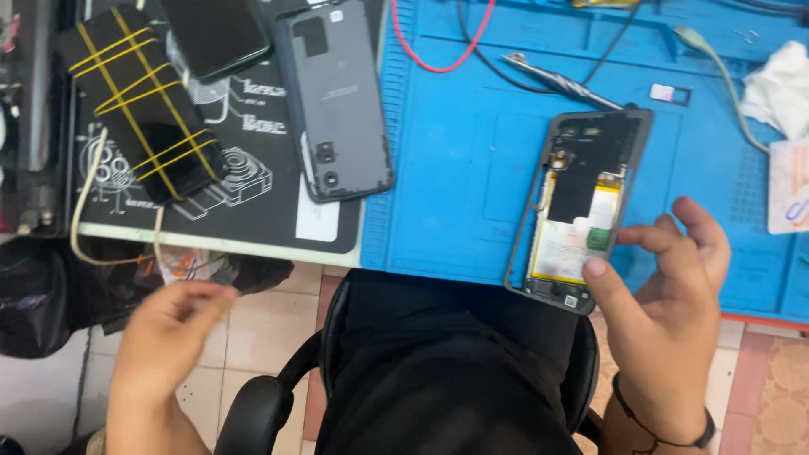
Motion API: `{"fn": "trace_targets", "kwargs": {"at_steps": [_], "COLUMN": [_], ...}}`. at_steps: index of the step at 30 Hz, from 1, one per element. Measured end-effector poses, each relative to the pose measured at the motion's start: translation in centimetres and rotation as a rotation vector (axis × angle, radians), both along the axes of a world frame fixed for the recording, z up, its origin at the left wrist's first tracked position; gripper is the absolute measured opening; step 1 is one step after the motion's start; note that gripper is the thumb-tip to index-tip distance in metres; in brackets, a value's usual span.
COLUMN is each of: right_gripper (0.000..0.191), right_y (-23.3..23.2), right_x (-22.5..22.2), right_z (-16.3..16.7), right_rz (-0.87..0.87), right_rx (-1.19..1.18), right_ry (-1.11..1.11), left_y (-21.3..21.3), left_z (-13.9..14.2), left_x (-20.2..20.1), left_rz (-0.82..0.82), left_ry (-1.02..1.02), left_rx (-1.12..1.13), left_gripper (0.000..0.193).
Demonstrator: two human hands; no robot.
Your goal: The person uses a screwdriver to remove screws from a disassembled smartphone, then picks up another phone, removes the SIM tray, and powers it on. The person then returns to the first phone, removes the battery, and places the back cover aside.
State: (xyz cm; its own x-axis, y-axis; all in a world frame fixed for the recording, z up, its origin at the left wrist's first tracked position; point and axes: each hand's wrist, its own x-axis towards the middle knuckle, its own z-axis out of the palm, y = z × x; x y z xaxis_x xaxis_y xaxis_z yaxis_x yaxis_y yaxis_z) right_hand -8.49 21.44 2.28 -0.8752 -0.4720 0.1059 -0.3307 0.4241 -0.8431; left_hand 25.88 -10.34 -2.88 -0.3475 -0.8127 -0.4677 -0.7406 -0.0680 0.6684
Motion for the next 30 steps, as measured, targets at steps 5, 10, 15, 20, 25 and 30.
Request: {"fn": "trace_targets", "kwargs": {"at_steps": [5, 10, 15, 20, 25, 30], "right_gripper": [0.028, 0.033, 0.04, 0.034, 0.019, 0.016], "right_y": [-1.0, -2.2, -2.9, -3.0, -3.7, -5.7], "right_x": [0.2, 0.8, 0.8, -0.8, -4.8, -6.1], "right_z": [0.3, 0.1, 0.0, 0.4, 0.9, 0.1], "right_rz": [0.014, 0.099, 0.255, 0.486, 0.256, 0.303], "right_rx": [-0.239, -0.204, -0.099, -0.144, 0.107, 0.137], "right_ry": [-0.143, -0.075, 0.039, -0.128, 0.195, 0.259], "left_y": [4.5, 9.0, 11.2, 12.1, 12.2, 12.2], "left_z": [6.0, 6.8, 5.5, 4.9, 4.2, 3.7], "left_x": [-7.8, -18.7, -25.4, -26.4, -26.3, -26.7], "left_rz": [-0.737, -0.655, -0.471, -0.42, -0.413, -0.459], "left_ry": [0.349, 0.706, 0.789, 0.828, 0.871, 0.869], "left_rx": [0.059, 0.068, 0.172, 0.15, 0.176, 0.238], "left_gripper": [0.045, 0.071, 0.089, 0.087, 0.095, 0.074]}}
